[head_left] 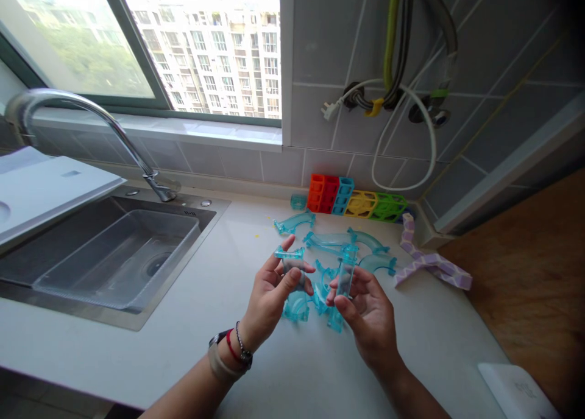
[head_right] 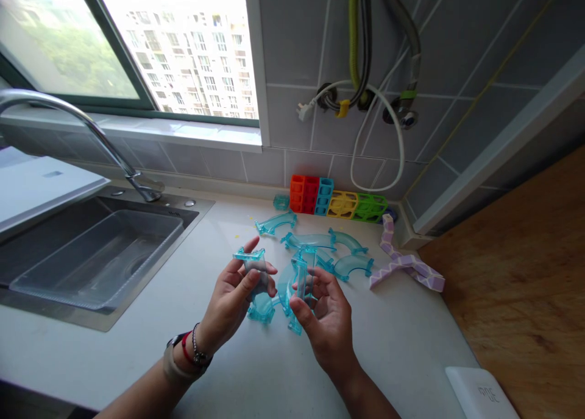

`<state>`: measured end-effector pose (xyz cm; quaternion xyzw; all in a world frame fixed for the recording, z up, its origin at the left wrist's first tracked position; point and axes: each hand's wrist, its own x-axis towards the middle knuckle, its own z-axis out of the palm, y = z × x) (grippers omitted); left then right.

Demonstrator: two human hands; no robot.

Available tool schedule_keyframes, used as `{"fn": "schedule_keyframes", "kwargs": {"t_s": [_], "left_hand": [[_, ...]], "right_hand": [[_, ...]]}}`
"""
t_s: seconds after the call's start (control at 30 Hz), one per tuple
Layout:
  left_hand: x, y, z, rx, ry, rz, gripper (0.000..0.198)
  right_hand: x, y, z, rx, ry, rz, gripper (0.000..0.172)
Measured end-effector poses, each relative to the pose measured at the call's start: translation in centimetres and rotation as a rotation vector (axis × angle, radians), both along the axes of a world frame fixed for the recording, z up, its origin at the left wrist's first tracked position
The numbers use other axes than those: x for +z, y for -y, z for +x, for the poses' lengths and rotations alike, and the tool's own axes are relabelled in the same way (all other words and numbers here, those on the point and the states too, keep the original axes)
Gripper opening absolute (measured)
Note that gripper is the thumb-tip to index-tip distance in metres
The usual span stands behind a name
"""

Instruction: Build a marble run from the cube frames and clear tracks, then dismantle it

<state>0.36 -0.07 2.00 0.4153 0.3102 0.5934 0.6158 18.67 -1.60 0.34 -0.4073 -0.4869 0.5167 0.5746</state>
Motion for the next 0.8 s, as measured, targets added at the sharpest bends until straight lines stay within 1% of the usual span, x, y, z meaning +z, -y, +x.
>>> {"fn": "schedule_keyframes", "kwargs": {"t_s": [0.1,0.23,0.3,0.37,0.47,0.6,0.8], "left_hand": [[0.1,0.2,0.2,-0.036,0.017,0.014,0.061],[-0.2,0.8,0.7,-0.110,-0.020,-0.011,0.048],[-0.5,1.1,1.0,-0.101,-0.067,-0.006,0.045],[-0.7,1.2,1.1,-0.080,-0.117,0.000,0.048],[-0.9,1.1,1.0,-0.067,-0.132,-0.009,0.052],[-0.9,0.9,0.8,-0.072,-0.049,-0.052,0.054],[-0.4,0.9,1.1,-0.136,0.050,-0.084,0.054]], "right_hand": [[-0.2,0.2,-0.1,-0.036,0.037,-0.014,0.049],[-0.1,0.5,-0.2,-0.092,0.053,-0.014,0.048],[-0.1,0.4,-0.2,-0.103,0.052,-0.015,0.046],[-0.3,0.3,-0.2,-0.104,0.062,-0.032,0.046],[-0.7,0.4,-0.4,-0.072,0.079,-0.072,0.047],[-0.8,0.8,-0.8,-0.016,0.080,-0.078,0.048],[-0.6,1.0,-1.0,0.039,0.043,-0.054,0.040]]}}
